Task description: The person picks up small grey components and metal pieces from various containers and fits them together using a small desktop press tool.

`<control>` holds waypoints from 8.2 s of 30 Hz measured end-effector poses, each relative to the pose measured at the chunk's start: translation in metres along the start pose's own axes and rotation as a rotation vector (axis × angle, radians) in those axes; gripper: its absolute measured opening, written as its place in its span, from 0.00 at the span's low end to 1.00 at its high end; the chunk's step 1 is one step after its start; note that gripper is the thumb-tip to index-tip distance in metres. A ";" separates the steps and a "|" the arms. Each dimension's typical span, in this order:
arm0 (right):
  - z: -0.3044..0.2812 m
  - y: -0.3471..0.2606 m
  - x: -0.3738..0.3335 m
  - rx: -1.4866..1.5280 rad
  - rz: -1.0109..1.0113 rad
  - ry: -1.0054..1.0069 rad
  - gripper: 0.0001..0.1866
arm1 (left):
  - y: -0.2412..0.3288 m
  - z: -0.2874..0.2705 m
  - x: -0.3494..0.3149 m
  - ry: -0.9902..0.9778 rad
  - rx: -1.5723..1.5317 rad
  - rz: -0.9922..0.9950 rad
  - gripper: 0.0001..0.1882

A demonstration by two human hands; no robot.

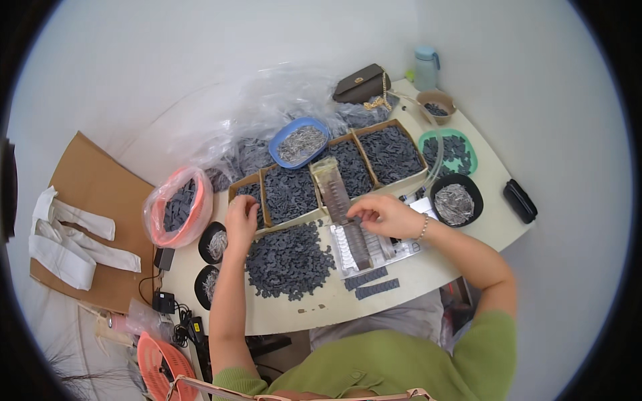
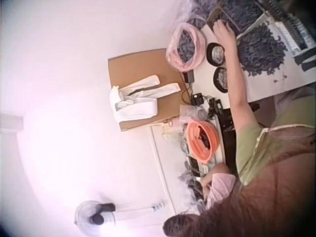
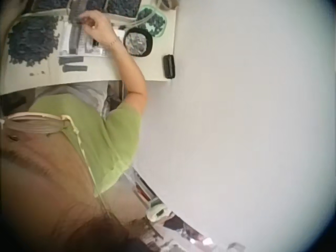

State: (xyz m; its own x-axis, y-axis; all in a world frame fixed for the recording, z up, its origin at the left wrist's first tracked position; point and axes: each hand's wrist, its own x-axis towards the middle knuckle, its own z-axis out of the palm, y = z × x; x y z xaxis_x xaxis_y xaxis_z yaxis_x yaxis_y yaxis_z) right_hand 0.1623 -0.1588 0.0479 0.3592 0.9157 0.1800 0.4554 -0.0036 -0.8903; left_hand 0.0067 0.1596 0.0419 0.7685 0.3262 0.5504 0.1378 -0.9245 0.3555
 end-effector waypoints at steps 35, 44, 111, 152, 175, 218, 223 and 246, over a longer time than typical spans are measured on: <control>0.052 -0.011 -0.018 -0.810 -0.198 -0.196 0.03 | 0.037 0.066 0.034 -0.147 0.195 0.286 0.04; -0.019 0.031 0.072 -1.144 -0.214 0.112 0.07 | 0.109 0.024 -0.027 -0.389 -0.447 0.085 0.10; 0.060 0.014 -0.012 -0.919 -0.535 -0.074 0.15 | 0.102 0.012 -0.075 -0.461 -0.635 -0.209 0.06; 0.022 -0.007 0.012 -0.487 0.005 -0.168 0.06 | 0.076 0.009 -0.053 -0.176 -0.207 -0.003 0.10; 0.065 0.016 -0.003 -0.886 -0.542 0.047 0.14 | 0.124 0.047 -0.105 -0.283 -0.003 0.428 0.18; -0.174 0.117 -0.051 -0.653 0.555 0.142 0.09 | 0.115 0.041 -0.078 -0.263 0.073 0.606 0.21; -0.178 0.122 -0.059 -0.765 0.553 0.156 0.10 | 0.103 0.034 -0.059 -0.233 0.098 0.457 0.16; 0.056 0.014 0.016 -0.989 -0.353 0.065 0.03 | 0.038 -0.087 -0.110 0.048 0.242 -0.068 0.10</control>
State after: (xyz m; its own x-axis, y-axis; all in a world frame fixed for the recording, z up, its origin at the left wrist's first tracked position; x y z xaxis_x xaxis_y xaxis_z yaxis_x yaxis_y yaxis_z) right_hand 0.1286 -0.1219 0.0143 0.1064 0.9053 0.4111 0.9943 -0.0943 -0.0497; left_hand -0.1271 0.1058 0.0605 0.7230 0.3926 0.5684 0.3381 -0.9186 0.2045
